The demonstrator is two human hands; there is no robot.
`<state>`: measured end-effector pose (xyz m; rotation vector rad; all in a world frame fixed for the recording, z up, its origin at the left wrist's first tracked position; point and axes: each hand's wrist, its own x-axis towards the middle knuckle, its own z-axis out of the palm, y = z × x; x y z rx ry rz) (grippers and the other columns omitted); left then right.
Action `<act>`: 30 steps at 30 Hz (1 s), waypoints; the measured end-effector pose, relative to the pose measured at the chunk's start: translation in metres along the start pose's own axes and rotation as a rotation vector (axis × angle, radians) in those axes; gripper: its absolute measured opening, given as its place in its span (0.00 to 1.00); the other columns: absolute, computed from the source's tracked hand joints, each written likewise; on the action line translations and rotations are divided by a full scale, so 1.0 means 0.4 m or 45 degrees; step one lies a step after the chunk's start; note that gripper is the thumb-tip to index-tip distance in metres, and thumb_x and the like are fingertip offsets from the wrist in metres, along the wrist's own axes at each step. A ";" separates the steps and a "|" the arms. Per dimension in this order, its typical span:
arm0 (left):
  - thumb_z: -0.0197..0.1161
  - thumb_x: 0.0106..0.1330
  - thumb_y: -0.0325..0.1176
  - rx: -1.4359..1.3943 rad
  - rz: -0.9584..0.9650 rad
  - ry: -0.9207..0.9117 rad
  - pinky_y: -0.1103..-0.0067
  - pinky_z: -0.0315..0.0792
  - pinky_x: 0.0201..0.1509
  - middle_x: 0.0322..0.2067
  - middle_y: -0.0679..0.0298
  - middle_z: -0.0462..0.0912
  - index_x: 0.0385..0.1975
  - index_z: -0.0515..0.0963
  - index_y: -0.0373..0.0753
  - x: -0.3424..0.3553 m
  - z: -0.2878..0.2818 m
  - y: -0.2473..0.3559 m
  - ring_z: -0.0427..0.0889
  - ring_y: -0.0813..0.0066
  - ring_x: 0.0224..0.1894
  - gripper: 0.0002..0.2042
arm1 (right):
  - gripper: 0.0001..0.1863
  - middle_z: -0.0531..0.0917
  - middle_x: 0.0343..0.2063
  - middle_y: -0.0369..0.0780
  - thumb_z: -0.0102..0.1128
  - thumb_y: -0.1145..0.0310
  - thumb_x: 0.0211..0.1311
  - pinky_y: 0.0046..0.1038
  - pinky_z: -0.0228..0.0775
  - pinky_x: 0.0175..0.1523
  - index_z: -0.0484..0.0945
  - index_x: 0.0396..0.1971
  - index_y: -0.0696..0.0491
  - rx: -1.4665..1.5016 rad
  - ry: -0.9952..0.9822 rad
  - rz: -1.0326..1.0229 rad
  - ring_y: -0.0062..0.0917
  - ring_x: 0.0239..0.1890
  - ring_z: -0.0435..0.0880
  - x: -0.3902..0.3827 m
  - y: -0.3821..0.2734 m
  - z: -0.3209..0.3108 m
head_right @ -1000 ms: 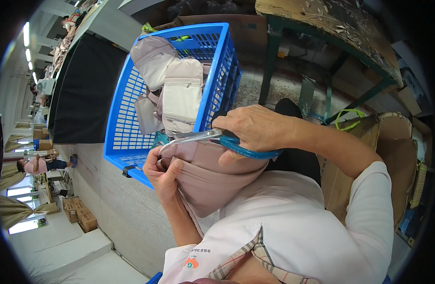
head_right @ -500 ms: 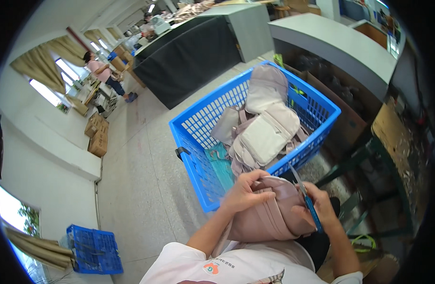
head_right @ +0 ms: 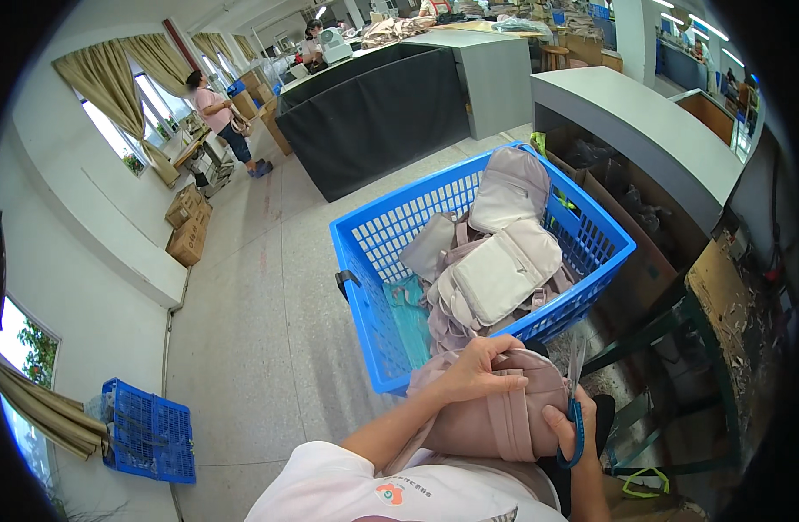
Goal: Trimming excess material and loose threads from backpacks using scissors.
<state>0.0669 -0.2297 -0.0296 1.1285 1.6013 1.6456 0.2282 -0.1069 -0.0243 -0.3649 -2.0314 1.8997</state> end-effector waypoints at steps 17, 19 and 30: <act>0.64 0.43 0.36 0.110 -0.031 -0.019 0.81 0.66 0.27 0.22 0.61 0.75 0.31 0.72 0.33 0.000 0.019 -0.046 0.72 0.77 0.23 0.17 | 0.22 0.77 0.31 0.40 0.55 0.63 0.46 0.20 0.66 0.39 0.70 0.39 0.62 0.108 0.106 0.016 0.20 0.33 0.74 -0.029 0.045 0.001; 0.64 0.43 0.36 0.088 -0.048 -0.018 0.82 0.66 0.27 0.22 0.61 0.75 0.32 0.72 0.34 0.006 0.020 -0.055 0.72 0.77 0.23 0.17 | 0.22 0.77 0.31 0.40 0.55 0.63 0.46 0.20 0.66 0.39 0.70 0.39 0.62 0.107 0.102 0.007 0.20 0.33 0.74 -0.027 0.052 0.000; 0.63 0.44 0.38 0.184 -0.067 -0.033 0.81 0.66 0.27 0.21 0.60 0.75 0.31 0.72 0.35 0.016 0.018 -0.048 0.73 0.76 0.23 0.17 | 0.22 0.77 0.29 0.40 0.55 0.62 0.47 0.19 0.65 0.37 0.70 0.39 0.62 0.098 0.130 0.056 0.19 0.31 0.74 -0.025 0.072 -0.007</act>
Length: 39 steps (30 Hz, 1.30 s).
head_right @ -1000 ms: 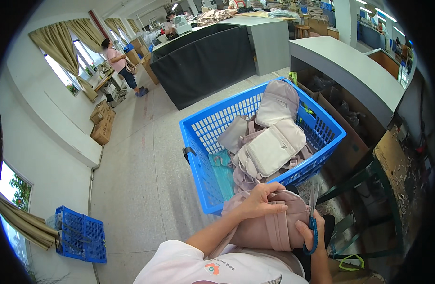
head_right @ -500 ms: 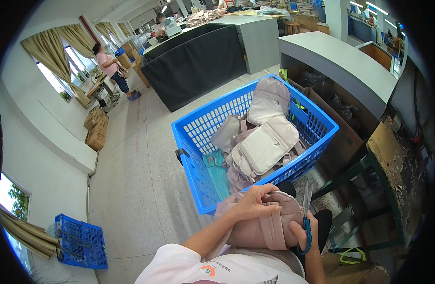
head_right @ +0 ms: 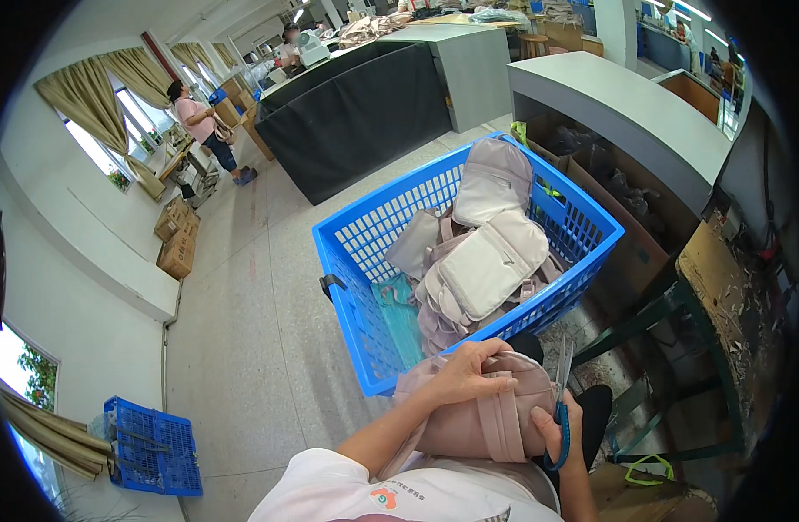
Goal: Trimming excess material and loose threads from backpacks using scissors.
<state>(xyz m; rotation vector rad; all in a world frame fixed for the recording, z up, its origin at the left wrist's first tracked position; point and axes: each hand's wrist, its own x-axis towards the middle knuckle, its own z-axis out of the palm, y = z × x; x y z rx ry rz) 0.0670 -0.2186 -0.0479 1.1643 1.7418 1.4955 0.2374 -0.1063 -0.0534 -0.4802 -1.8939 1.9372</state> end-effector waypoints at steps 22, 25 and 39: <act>0.65 0.44 0.22 -0.287 -0.028 -0.159 0.92 0.65 0.26 0.21 0.69 0.77 0.31 0.74 0.31 0.338 0.074 0.215 0.72 0.88 0.20 0.12 | 0.20 0.75 0.30 0.34 0.62 0.74 0.41 0.17 0.64 0.40 0.71 0.39 0.56 0.078 0.609 -0.093 0.14 0.33 0.71 -0.033 -0.085 -0.157; 0.63 0.44 0.22 -0.246 -0.001 -0.326 0.90 0.66 0.25 0.21 0.68 0.77 0.30 0.76 0.32 0.451 0.142 0.259 0.73 0.87 0.21 0.11 | 0.19 0.75 0.24 0.33 0.63 0.73 0.41 0.15 0.64 0.34 0.71 0.37 0.57 0.115 0.815 0.007 0.12 0.27 0.70 -0.029 -0.130 -0.222; 0.62 0.47 0.23 -0.043 0.171 -0.826 0.90 0.64 0.23 0.18 0.71 0.76 0.24 0.78 0.33 0.801 0.554 0.382 0.70 0.88 0.18 0.05 | 0.17 0.75 0.23 0.35 0.63 0.68 0.40 0.17 0.63 0.35 0.74 0.31 0.61 0.277 1.406 -0.203 0.15 0.27 0.70 -0.031 -0.189 -0.450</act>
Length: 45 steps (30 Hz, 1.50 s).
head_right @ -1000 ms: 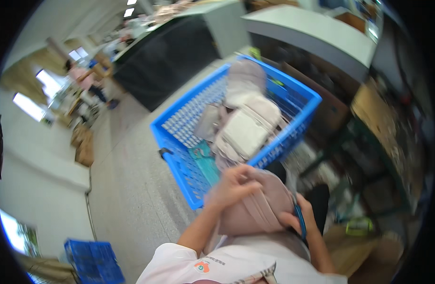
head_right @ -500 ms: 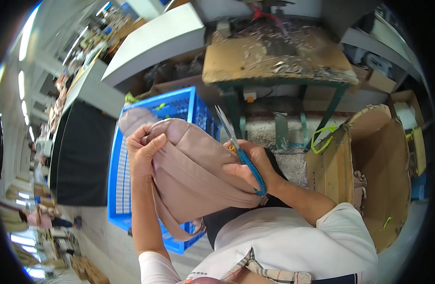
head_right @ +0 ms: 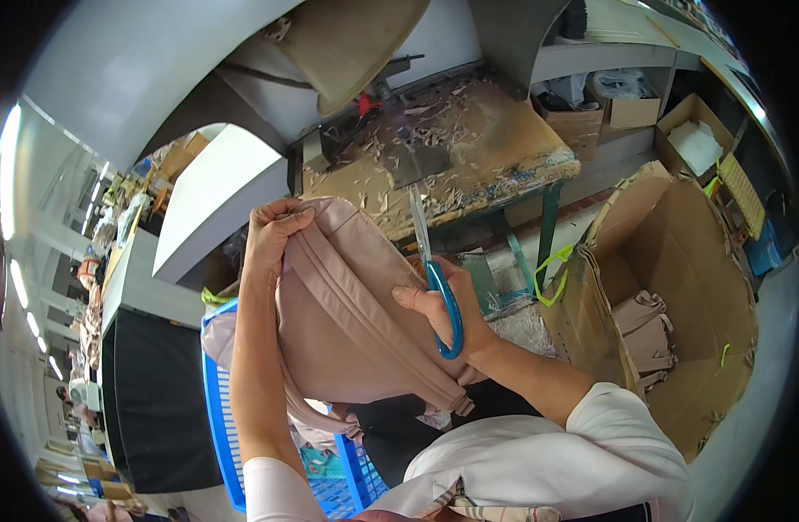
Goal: Trimming excess material and loose threads from backpacks using scissors.
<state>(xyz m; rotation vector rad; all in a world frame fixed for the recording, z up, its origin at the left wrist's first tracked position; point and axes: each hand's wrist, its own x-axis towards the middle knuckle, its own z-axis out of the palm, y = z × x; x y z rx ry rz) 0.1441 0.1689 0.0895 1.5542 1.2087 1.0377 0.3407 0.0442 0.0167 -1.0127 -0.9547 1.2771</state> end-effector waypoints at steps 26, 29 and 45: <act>0.61 0.44 0.29 0.135 0.169 -0.153 0.86 0.62 0.26 0.17 0.68 0.76 0.22 0.80 0.34 0.263 0.127 -0.020 0.70 0.83 0.21 0.07 | 0.18 0.77 0.24 0.35 0.61 0.70 0.42 0.16 0.63 0.36 0.73 0.35 0.60 0.106 0.259 -0.017 0.15 0.27 0.71 0.105 -0.019 -0.075; 0.61 0.44 0.29 0.139 0.176 -0.166 0.86 0.62 0.26 0.17 0.68 0.76 0.23 0.80 0.34 0.266 0.131 -0.014 0.70 0.83 0.21 0.07 | 0.17 0.77 0.24 0.35 0.61 0.70 0.42 0.17 0.63 0.36 0.73 0.35 0.60 0.100 0.273 -0.009 0.15 0.27 0.71 0.107 -0.013 -0.078; 0.61 0.48 0.26 0.216 0.232 -0.366 0.89 0.63 0.27 0.18 0.71 0.76 0.24 0.78 0.33 0.169 0.180 0.016 0.70 0.88 0.22 0.05 | 0.19 0.78 0.27 0.37 0.61 0.70 0.41 0.16 0.64 0.38 0.73 0.37 0.60 0.070 0.226 0.009 0.16 0.29 0.73 0.007 0.032 -0.108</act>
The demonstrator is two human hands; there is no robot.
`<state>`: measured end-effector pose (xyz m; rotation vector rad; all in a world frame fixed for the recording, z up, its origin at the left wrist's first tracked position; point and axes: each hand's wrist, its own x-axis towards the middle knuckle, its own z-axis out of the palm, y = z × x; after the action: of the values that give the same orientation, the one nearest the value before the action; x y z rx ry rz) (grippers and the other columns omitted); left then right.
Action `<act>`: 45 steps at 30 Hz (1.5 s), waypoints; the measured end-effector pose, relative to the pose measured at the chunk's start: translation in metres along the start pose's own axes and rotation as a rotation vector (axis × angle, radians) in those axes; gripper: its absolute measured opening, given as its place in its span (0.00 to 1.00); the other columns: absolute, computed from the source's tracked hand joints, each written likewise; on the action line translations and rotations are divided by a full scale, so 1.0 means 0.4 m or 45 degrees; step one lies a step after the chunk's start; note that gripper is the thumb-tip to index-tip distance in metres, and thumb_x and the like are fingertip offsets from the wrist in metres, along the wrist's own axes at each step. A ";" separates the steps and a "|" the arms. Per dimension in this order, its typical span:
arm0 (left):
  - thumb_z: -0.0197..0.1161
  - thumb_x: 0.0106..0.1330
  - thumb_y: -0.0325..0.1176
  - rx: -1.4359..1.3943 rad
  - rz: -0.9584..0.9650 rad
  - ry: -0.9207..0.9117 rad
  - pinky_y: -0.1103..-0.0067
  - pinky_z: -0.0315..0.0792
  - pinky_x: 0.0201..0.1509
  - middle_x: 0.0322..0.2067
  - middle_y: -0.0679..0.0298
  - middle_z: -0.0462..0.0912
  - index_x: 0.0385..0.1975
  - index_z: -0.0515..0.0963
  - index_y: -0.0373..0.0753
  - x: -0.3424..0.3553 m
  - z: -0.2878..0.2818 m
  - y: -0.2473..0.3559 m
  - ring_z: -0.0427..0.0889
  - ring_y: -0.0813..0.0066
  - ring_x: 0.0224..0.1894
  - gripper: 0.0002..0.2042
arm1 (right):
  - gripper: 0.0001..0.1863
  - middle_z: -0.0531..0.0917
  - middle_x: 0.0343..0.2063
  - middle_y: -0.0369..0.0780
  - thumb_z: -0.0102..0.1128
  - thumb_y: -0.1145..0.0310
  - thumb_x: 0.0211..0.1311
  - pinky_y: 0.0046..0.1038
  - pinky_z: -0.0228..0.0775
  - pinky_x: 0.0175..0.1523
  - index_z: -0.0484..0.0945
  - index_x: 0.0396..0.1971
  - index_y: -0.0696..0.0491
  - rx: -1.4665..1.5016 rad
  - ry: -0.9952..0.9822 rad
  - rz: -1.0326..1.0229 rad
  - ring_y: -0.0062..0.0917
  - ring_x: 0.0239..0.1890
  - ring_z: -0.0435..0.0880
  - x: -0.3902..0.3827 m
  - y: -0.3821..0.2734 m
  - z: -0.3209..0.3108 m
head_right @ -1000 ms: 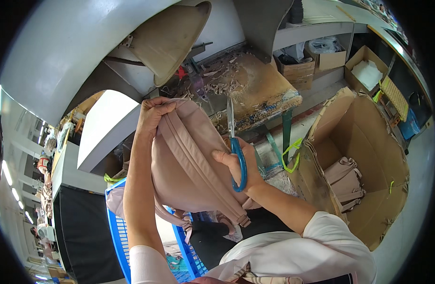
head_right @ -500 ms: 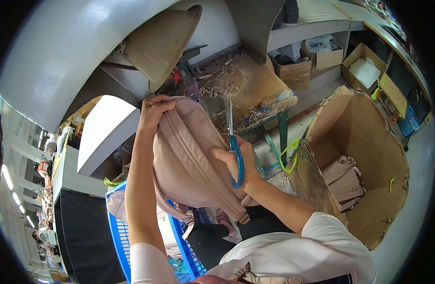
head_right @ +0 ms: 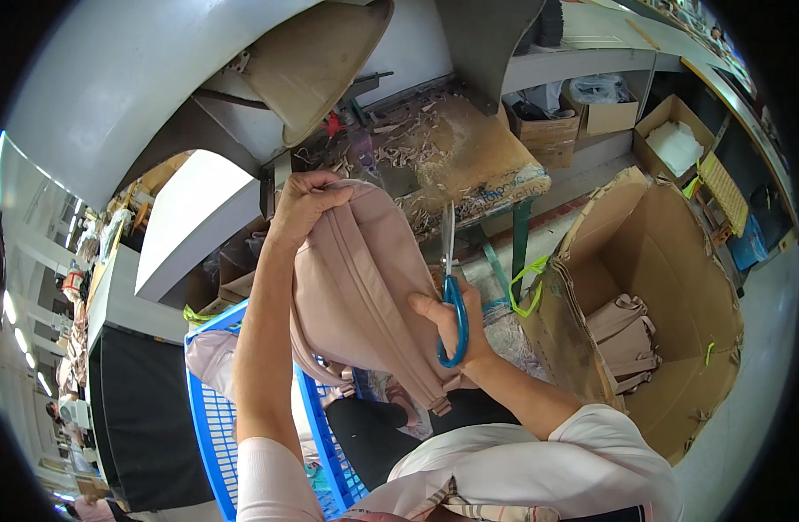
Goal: Trimming excess material and loose threads from backpacks using scissors.
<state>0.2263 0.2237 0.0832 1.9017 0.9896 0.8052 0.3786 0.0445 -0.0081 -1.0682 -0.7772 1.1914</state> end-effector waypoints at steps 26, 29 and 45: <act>0.55 0.54 0.28 -0.807 -0.408 1.111 0.82 0.68 0.41 0.37 0.62 0.76 0.42 0.70 0.29 -0.898 -0.026 -0.080 0.75 0.76 0.37 0.16 | 0.30 0.73 0.45 0.42 0.60 0.68 0.46 0.27 0.62 0.53 0.63 0.51 0.60 0.505 -0.551 0.213 0.30 0.47 0.72 -0.158 0.124 0.064; 0.57 0.51 0.24 -0.556 -0.300 1.131 0.86 0.68 0.37 0.32 0.67 0.78 0.38 0.75 0.33 -0.901 -0.115 0.013 0.75 0.83 0.32 0.13 | 0.22 0.76 0.38 0.43 0.59 0.63 0.50 0.27 0.66 0.46 0.69 0.43 0.60 -0.043 -0.555 -0.157 0.26 0.40 0.76 -0.173 0.189 0.080; 0.58 0.46 0.22 -0.039 -0.443 0.260 0.89 0.65 0.27 0.18 0.76 0.70 0.25 0.76 0.32 -0.868 -0.102 0.094 0.67 0.90 0.24 0.06 | 0.36 0.70 0.25 0.40 0.69 0.53 0.33 0.27 0.64 0.33 0.66 0.45 0.55 -1.146 -1.226 -1.001 0.27 0.27 0.70 -0.052 -0.202 0.125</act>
<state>0.0372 -0.0725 0.0794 1.5807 1.3799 0.8104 0.3558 0.0340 0.0859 -0.6498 -2.3781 0.5720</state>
